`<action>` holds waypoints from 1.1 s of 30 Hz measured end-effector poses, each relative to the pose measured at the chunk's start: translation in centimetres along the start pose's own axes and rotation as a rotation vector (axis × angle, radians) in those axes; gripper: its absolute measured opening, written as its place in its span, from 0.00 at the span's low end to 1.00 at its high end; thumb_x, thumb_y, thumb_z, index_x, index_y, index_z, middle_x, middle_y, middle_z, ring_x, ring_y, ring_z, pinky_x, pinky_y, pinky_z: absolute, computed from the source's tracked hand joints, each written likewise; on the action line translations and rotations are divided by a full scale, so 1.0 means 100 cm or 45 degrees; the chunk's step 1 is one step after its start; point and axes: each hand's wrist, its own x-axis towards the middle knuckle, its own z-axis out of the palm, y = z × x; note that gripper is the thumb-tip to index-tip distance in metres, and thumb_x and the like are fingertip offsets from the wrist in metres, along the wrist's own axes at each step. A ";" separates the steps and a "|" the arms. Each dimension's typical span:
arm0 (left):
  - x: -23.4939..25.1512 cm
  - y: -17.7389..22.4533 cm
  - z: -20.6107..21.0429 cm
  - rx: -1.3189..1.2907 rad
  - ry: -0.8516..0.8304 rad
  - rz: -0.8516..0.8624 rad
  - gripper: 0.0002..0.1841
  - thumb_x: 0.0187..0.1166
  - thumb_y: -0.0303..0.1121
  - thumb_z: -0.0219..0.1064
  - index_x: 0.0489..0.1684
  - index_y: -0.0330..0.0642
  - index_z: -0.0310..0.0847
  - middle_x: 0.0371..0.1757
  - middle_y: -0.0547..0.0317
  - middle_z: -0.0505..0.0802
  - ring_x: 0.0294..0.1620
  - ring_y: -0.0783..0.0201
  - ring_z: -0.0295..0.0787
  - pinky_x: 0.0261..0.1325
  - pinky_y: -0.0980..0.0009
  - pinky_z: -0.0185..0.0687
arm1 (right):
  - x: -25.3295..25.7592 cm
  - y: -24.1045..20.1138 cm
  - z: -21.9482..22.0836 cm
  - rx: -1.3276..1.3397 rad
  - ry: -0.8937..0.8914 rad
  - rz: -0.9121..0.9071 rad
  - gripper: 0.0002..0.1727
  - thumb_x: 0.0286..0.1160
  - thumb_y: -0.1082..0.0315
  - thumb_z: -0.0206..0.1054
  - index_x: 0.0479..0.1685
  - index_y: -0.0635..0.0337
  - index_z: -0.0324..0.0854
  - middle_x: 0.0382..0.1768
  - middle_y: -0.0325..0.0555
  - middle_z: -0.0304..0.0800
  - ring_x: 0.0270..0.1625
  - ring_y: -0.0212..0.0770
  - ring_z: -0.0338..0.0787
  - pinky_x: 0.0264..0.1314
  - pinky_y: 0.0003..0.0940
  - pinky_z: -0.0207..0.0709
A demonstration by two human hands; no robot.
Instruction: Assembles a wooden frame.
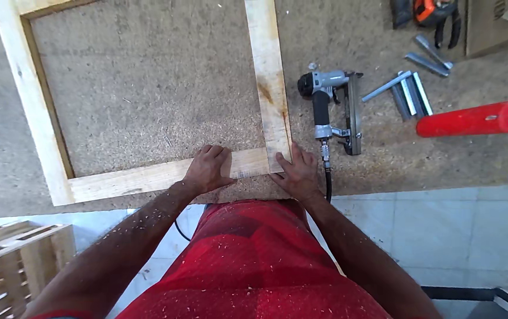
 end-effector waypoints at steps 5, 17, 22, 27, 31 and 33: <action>-0.002 0.002 -0.001 -0.003 -0.021 -0.049 0.51 0.51 0.69 0.82 0.78 0.48 0.77 0.70 0.51 0.86 0.73 0.47 0.80 0.71 0.46 0.77 | 0.013 -0.012 -0.026 0.044 -0.337 0.111 0.39 0.62 0.26 0.69 0.73 0.35 0.83 0.83 0.63 0.70 0.79 0.64 0.76 0.75 0.66 0.67; 0.057 0.021 -0.044 -0.093 -0.083 0.135 0.40 0.67 0.57 0.79 0.80 0.50 0.76 0.77 0.49 0.82 0.81 0.45 0.73 0.79 0.44 0.72 | 0.143 0.045 -0.061 -0.053 -0.413 1.085 0.56 0.71 0.41 0.71 0.94 0.59 0.44 0.62 0.66 0.88 0.55 0.68 0.92 0.54 0.71 0.82; 0.140 0.031 -0.063 0.132 -0.100 0.740 0.54 0.49 0.58 0.87 0.87 0.60 0.68 0.92 0.54 0.65 0.94 0.39 0.49 0.91 0.39 0.48 | 0.154 0.045 -0.088 0.141 -0.572 1.160 0.48 0.68 0.56 0.72 0.90 0.58 0.51 0.52 0.65 0.90 0.51 0.66 0.93 0.49 0.70 0.83; 0.181 0.043 -0.067 0.259 -0.279 0.993 0.67 0.34 0.64 0.89 0.92 0.67 0.60 0.97 0.60 0.54 0.96 0.36 0.34 0.89 0.25 0.29 | 0.080 -0.004 -0.178 1.015 -0.646 1.187 0.17 0.57 0.66 0.74 0.49 0.57 0.83 0.28 0.48 0.89 0.22 0.46 0.87 0.21 0.47 0.82; 0.190 0.042 -0.061 0.205 -0.344 0.998 0.66 0.36 0.63 0.90 0.92 0.68 0.60 0.96 0.61 0.58 0.97 0.36 0.33 0.88 0.23 0.26 | 0.043 -0.073 -0.165 1.271 -0.829 1.230 0.18 0.60 0.56 0.79 0.48 0.52 0.86 0.29 0.37 0.90 0.26 0.35 0.89 0.29 0.37 0.86; 0.192 0.042 -0.059 0.168 -0.342 0.998 0.65 0.34 0.62 0.90 0.90 0.68 0.62 0.95 0.63 0.60 0.97 0.37 0.33 0.88 0.23 0.25 | 0.047 -0.091 -0.145 1.018 -0.911 1.293 0.23 0.60 0.43 0.80 0.49 0.47 0.87 0.28 0.32 0.91 0.27 0.31 0.90 0.33 0.37 0.88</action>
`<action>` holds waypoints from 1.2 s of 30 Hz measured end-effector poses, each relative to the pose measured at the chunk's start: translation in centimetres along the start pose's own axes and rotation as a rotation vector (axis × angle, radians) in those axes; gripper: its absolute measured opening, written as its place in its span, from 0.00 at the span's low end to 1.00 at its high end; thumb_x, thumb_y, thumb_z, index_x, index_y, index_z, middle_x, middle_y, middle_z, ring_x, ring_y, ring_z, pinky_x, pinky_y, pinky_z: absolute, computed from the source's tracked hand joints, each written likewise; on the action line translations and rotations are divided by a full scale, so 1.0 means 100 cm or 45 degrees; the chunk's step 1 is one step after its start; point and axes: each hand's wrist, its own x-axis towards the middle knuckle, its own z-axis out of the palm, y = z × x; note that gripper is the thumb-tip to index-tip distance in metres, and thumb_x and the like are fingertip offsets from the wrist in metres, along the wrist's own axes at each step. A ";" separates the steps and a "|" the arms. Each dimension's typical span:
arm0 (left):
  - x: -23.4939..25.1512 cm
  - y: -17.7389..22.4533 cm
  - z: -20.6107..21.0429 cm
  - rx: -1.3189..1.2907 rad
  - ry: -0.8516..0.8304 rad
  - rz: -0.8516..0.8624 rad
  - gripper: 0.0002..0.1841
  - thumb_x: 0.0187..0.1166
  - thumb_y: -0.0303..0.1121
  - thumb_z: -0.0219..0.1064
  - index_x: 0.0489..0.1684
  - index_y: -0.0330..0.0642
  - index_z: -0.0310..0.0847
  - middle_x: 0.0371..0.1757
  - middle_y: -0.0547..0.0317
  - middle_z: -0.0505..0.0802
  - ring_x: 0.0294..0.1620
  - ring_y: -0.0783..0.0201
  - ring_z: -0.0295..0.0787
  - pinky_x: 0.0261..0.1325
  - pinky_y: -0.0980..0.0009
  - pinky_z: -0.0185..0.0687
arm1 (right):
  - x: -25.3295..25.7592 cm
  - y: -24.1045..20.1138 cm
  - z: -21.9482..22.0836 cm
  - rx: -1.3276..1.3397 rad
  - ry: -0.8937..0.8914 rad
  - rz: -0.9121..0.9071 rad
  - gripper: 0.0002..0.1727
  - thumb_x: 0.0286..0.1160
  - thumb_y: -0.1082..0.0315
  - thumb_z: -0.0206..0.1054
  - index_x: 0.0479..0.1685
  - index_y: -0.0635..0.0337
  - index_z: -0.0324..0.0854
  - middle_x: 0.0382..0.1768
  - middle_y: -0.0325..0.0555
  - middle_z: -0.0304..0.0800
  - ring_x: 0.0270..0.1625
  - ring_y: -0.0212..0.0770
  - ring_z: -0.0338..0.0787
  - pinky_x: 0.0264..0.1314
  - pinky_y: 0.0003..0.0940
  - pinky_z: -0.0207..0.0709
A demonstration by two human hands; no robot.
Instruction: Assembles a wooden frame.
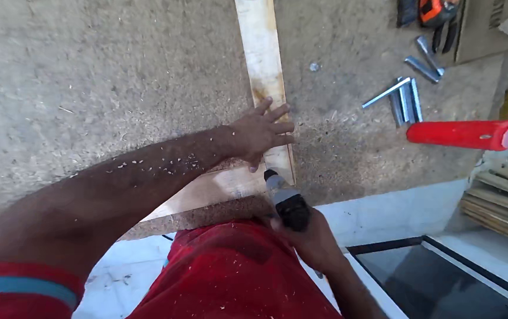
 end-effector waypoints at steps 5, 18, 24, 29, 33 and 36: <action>0.003 0.000 0.000 -0.037 0.001 0.008 0.65 0.31 0.59 0.92 0.89 0.65 0.65 0.94 0.59 0.61 0.96 0.36 0.34 0.87 0.22 0.23 | 0.020 0.006 0.015 0.065 0.064 0.162 0.21 0.62 0.42 0.75 0.42 0.47 0.86 0.20 0.34 0.87 0.20 0.34 0.86 0.26 0.38 0.84; 0.004 -0.002 -0.001 -0.080 -0.025 -0.021 0.65 0.30 0.57 0.93 0.89 0.66 0.66 0.95 0.61 0.61 0.97 0.37 0.33 0.87 0.23 0.20 | 0.029 0.006 0.015 0.153 0.018 0.187 0.19 0.64 0.45 0.74 0.46 0.48 0.88 0.17 0.37 0.85 0.17 0.36 0.83 0.23 0.37 0.81; 0.005 -0.002 0.002 -0.065 -0.004 -0.012 0.65 0.29 0.59 0.92 0.88 0.66 0.67 0.94 0.62 0.62 0.96 0.36 0.33 0.87 0.22 0.21 | 0.026 0.013 0.019 0.230 0.030 0.136 0.20 0.65 0.46 0.74 0.46 0.50 0.88 0.18 0.40 0.85 0.17 0.39 0.83 0.22 0.38 0.81; 0.006 -0.004 0.006 -0.066 0.016 -0.005 0.66 0.28 0.59 0.92 0.88 0.68 0.66 0.94 0.62 0.63 0.96 0.35 0.34 0.86 0.22 0.21 | 0.020 0.016 0.024 0.194 0.054 0.163 0.20 0.64 0.44 0.76 0.46 0.48 0.87 0.20 0.38 0.87 0.19 0.37 0.86 0.25 0.37 0.85; 0.006 -0.004 0.006 -0.082 0.018 -0.009 0.65 0.28 0.57 0.92 0.87 0.67 0.67 0.94 0.62 0.63 0.96 0.35 0.34 0.86 0.22 0.21 | 0.014 0.018 0.027 0.174 0.079 0.157 0.22 0.63 0.43 0.77 0.47 0.47 0.88 0.22 0.35 0.89 0.23 0.35 0.88 0.30 0.36 0.86; 0.007 -0.005 0.008 -0.078 0.039 0.010 0.66 0.26 0.57 0.92 0.87 0.67 0.67 0.93 0.61 0.64 0.96 0.34 0.34 0.85 0.20 0.21 | 0.009 0.022 0.031 0.134 0.103 0.172 0.22 0.62 0.41 0.78 0.45 0.46 0.88 0.25 0.33 0.90 0.25 0.32 0.89 0.32 0.35 0.87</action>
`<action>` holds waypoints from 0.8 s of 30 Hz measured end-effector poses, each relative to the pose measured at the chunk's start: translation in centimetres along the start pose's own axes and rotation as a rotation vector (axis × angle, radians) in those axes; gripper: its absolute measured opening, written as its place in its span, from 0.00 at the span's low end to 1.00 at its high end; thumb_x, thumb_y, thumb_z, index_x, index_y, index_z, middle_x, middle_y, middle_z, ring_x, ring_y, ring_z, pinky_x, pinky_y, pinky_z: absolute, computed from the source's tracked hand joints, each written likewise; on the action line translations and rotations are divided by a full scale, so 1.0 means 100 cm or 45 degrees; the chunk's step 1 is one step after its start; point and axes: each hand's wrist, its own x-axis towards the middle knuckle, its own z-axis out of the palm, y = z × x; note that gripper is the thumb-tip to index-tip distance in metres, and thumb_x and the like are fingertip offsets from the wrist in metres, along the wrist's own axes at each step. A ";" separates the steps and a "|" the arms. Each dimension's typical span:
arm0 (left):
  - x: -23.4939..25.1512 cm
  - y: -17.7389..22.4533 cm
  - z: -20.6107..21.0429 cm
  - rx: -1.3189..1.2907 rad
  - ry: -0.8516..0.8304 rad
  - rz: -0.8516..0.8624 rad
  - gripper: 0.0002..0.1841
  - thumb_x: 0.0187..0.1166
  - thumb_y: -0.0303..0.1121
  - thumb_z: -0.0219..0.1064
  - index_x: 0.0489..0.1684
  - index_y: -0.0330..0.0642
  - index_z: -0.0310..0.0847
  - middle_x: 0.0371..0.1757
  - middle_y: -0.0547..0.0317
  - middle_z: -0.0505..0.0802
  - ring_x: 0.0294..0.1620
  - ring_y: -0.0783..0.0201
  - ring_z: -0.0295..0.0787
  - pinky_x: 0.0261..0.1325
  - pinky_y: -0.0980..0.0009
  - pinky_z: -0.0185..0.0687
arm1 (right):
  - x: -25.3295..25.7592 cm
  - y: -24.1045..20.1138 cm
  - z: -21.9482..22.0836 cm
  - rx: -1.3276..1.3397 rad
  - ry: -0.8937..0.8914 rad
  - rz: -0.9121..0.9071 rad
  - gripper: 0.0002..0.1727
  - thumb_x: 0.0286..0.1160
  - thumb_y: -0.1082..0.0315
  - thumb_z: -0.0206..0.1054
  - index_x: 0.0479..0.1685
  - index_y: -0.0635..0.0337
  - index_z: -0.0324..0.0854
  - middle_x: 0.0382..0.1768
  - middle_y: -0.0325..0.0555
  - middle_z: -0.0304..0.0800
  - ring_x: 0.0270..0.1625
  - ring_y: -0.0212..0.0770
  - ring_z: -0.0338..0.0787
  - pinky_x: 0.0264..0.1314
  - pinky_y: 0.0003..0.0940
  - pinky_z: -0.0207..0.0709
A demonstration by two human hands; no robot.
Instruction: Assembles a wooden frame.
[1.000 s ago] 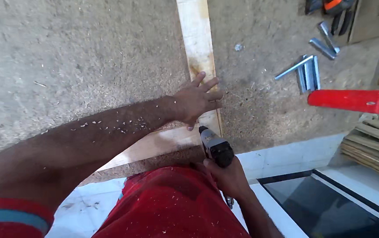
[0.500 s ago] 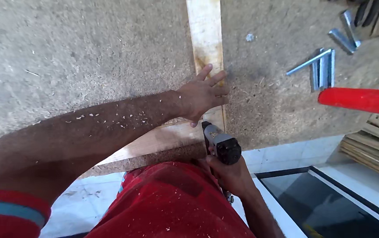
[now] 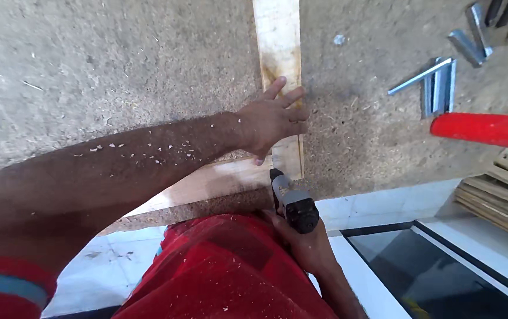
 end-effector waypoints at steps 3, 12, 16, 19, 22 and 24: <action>0.000 0.000 -0.002 0.002 -0.031 -0.009 0.66 0.27 0.57 0.92 0.88 0.67 0.65 0.94 0.61 0.62 0.96 0.34 0.32 0.86 0.20 0.20 | -0.005 0.005 0.000 -0.034 0.018 -0.002 0.24 0.61 0.39 0.78 0.47 0.45 0.88 0.30 0.30 0.92 0.33 0.29 0.92 0.39 0.34 0.89; 0.000 0.002 -0.006 0.010 -0.058 -0.016 0.66 0.28 0.56 0.93 0.88 0.65 0.65 0.94 0.60 0.61 0.96 0.35 0.32 0.86 0.21 0.19 | -0.013 0.022 0.004 0.005 0.044 -0.010 0.23 0.63 0.40 0.77 0.46 0.47 0.89 0.32 0.31 0.93 0.38 0.29 0.93 0.44 0.34 0.90; -0.001 0.001 -0.005 -0.008 -0.026 -0.011 0.65 0.27 0.56 0.93 0.87 0.66 0.67 0.93 0.62 0.63 0.96 0.36 0.34 0.86 0.21 0.20 | -0.013 0.030 0.006 0.083 0.002 -0.012 0.25 0.65 0.39 0.76 0.49 0.50 0.88 0.26 0.37 0.90 0.26 0.37 0.89 0.32 0.38 0.88; -0.002 0.002 -0.004 -0.028 0.010 -0.005 0.64 0.26 0.55 0.93 0.85 0.66 0.69 0.92 0.63 0.65 0.96 0.37 0.34 0.86 0.21 0.19 | -0.010 0.038 0.007 0.085 -0.010 -0.058 0.23 0.66 0.41 0.76 0.48 0.50 0.88 0.23 0.38 0.88 0.20 0.38 0.86 0.26 0.38 0.85; 0.000 0.000 -0.003 -0.013 0.023 -0.004 0.63 0.25 0.57 0.94 0.83 0.66 0.70 0.91 0.64 0.66 0.96 0.38 0.34 0.86 0.22 0.20 | -0.006 0.037 0.005 0.091 -0.032 -0.048 0.20 0.68 0.45 0.74 0.43 0.52 0.88 0.21 0.40 0.87 0.20 0.39 0.86 0.26 0.40 0.84; 0.000 0.000 0.000 0.008 0.051 0.002 0.63 0.25 0.59 0.93 0.83 0.68 0.71 0.91 0.65 0.67 0.96 0.39 0.36 0.87 0.22 0.22 | -0.009 0.027 0.005 0.096 -0.033 0.006 0.20 0.69 0.46 0.73 0.40 0.55 0.88 0.16 0.44 0.83 0.16 0.41 0.82 0.22 0.40 0.80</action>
